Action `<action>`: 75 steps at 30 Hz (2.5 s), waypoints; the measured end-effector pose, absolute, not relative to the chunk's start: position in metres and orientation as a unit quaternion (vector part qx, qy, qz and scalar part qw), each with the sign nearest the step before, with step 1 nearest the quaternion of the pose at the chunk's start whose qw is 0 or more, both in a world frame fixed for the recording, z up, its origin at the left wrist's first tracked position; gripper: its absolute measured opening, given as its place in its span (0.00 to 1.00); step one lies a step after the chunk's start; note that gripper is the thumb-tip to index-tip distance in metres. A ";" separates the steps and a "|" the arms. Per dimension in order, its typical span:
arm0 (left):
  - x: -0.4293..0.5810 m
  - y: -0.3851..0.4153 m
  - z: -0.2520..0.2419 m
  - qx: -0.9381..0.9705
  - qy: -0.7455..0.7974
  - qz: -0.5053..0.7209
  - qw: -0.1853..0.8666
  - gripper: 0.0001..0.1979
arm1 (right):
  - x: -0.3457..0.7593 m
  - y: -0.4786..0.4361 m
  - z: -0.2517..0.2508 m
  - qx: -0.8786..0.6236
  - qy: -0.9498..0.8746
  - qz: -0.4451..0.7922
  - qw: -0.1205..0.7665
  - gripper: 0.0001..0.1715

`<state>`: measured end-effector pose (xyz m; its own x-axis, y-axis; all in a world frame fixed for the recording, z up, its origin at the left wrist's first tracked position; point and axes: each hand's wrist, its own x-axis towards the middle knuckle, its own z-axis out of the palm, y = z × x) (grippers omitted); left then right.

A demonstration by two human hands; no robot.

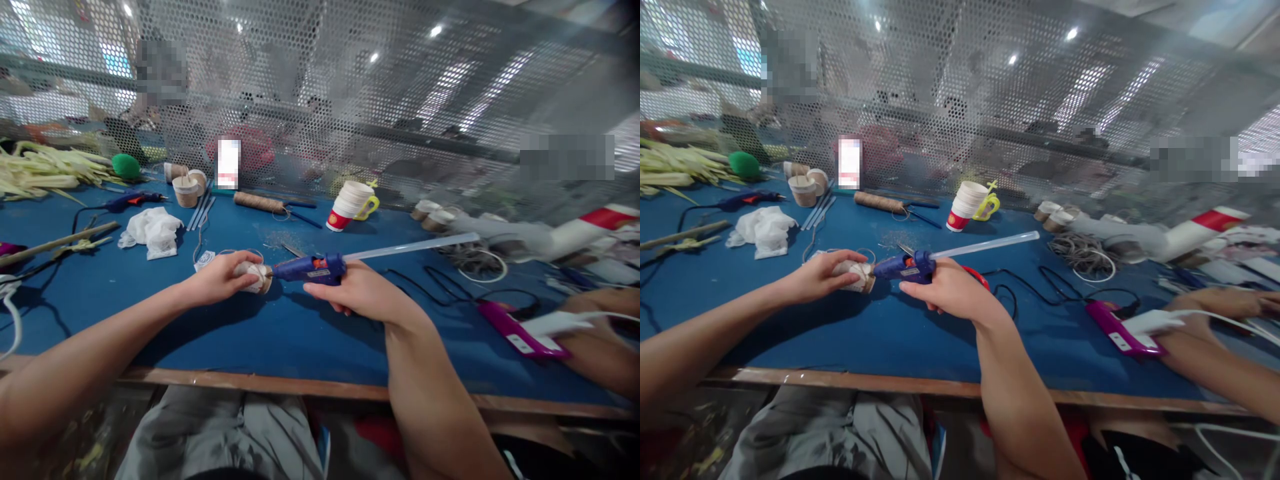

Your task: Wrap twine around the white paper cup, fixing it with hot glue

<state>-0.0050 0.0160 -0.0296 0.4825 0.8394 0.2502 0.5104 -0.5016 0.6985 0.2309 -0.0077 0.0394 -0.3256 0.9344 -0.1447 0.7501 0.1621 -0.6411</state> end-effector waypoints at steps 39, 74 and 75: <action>-0.003 0.015 -0.029 0.819 0.417 0.287 0.269 0.19 | 0.225 -0.016 0.047 -0.584 -0.766 0.249 0.100 0.22; -0.003 0.010 -0.028 0.828 0.407 0.281 0.265 0.18 | 0.225 -0.016 0.049 -0.588 -0.757 0.263 0.113 0.20; -0.003 0.010 -0.027 0.829 0.407 0.279 0.263 0.18 | 0.225 -0.015 0.049 -0.589 -0.755 0.266 0.115 0.20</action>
<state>-0.0027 0.0095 -0.0269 0.5131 0.8217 0.2482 0.5277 -0.5300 0.6638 0.2246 -0.0153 0.0493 -0.2805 0.9496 -0.1399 0.8279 0.1656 -0.5359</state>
